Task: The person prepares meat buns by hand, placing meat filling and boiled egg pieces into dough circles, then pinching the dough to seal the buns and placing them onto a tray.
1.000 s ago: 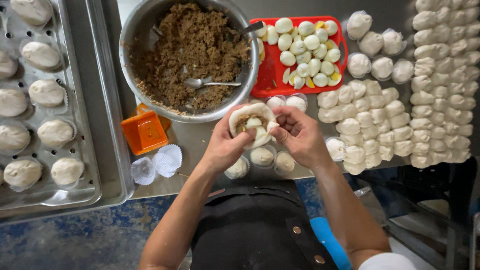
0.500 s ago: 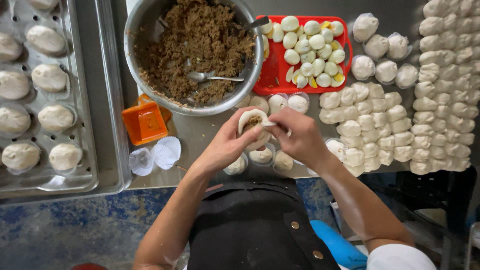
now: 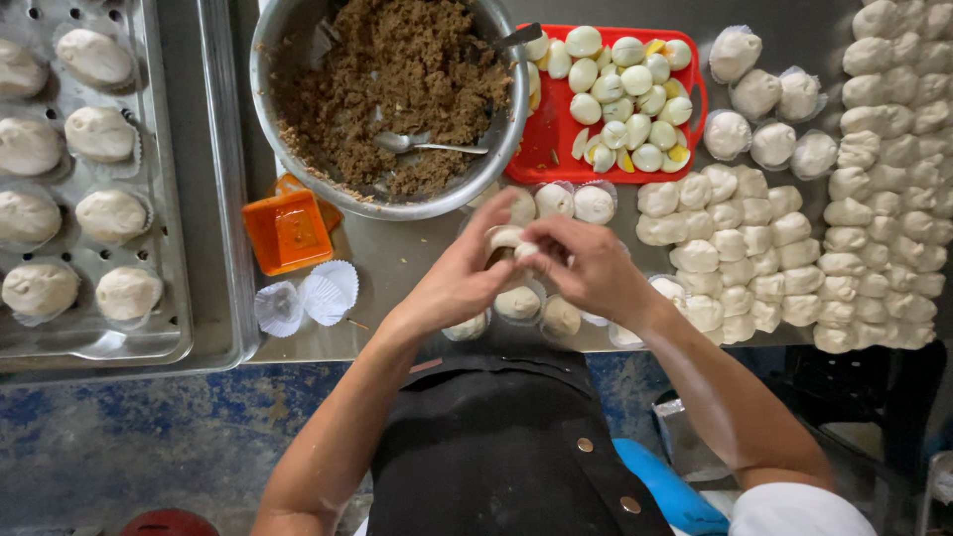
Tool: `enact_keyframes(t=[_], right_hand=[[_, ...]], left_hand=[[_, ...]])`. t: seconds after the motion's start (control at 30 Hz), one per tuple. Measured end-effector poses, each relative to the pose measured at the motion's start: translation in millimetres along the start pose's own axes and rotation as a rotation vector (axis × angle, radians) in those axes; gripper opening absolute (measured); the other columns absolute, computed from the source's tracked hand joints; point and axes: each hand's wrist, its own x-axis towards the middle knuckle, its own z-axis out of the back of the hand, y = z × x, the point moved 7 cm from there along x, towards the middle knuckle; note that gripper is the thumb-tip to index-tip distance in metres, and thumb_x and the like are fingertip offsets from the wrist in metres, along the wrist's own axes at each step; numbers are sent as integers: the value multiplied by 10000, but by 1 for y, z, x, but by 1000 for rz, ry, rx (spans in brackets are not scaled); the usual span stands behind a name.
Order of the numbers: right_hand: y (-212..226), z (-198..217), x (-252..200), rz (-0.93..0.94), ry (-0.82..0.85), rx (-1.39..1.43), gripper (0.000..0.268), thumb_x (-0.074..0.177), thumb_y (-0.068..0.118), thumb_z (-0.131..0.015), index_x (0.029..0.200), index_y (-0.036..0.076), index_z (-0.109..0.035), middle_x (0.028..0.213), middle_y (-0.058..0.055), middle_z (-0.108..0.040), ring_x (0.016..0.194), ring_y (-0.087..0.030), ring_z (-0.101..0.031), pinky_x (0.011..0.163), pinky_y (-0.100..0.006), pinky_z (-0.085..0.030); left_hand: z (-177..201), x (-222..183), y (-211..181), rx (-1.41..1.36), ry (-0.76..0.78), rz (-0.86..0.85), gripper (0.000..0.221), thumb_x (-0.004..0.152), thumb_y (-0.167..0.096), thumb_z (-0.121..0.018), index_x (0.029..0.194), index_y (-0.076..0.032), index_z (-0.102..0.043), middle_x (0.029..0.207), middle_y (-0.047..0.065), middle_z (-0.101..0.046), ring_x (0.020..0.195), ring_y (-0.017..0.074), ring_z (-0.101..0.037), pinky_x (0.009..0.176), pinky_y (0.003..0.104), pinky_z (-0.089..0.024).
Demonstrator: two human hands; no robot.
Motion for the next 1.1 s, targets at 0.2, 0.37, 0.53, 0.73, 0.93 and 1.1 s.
enact_keyframes(t=[0.2,0.37,0.53,0.73,0.93,1.1], right_hand=[[1,6,-3,95,-187,-14,189,984,110,-747,1106,40,-620,897,-81,-694,723,-138,-668,664,-292,-555],[21,-4,-3,265,-114,-94,255,949,100,-750,1159,38,-620,909,-113,-664,757,-214,-663,677,-345,-545],[11,-7,9,49,-80,-24,378,934,114,-763,1244,-17,-591,860,-124,-671,662,-215,-660,608,-346,-539],[8,-9,9,99,-142,-61,228,955,95,-718,1137,-1,-620,914,-136,-678,713,-237,-690,629,-354,-557],[16,-18,-1,260,-123,-171,277,959,70,-713,1203,58,-582,989,-166,-697,862,-342,-718,721,-410,-577],[18,-9,3,242,-186,-133,328,961,99,-723,1232,1,-568,1031,-168,-710,871,-297,-716,709,-367,-572]], left_hand=[[12,-4,18,-543,-167,-9,477,1038,-128,-556,1481,33,-487,1339,119,-634,1172,178,-630,992,345,-566],[9,-12,13,-61,-235,-108,456,1051,-88,-570,1503,-47,-536,1291,107,-681,1127,133,-623,982,266,-522],[10,-16,-5,135,-276,-232,462,1028,-20,-544,1487,-74,-529,1331,82,-664,1185,129,-639,1014,268,-527],[16,-13,1,1,-295,-125,436,1055,-124,-564,1478,-28,-524,1232,122,-664,1070,162,-611,936,281,-523],[9,-22,-8,248,-309,-90,469,1104,-275,-414,1471,-3,-518,1354,166,-631,1258,219,-583,1075,334,-449],[-5,-32,-43,448,-260,-330,551,1123,-332,-386,1484,74,-484,1587,256,-463,1478,343,-455,1189,405,-372]])
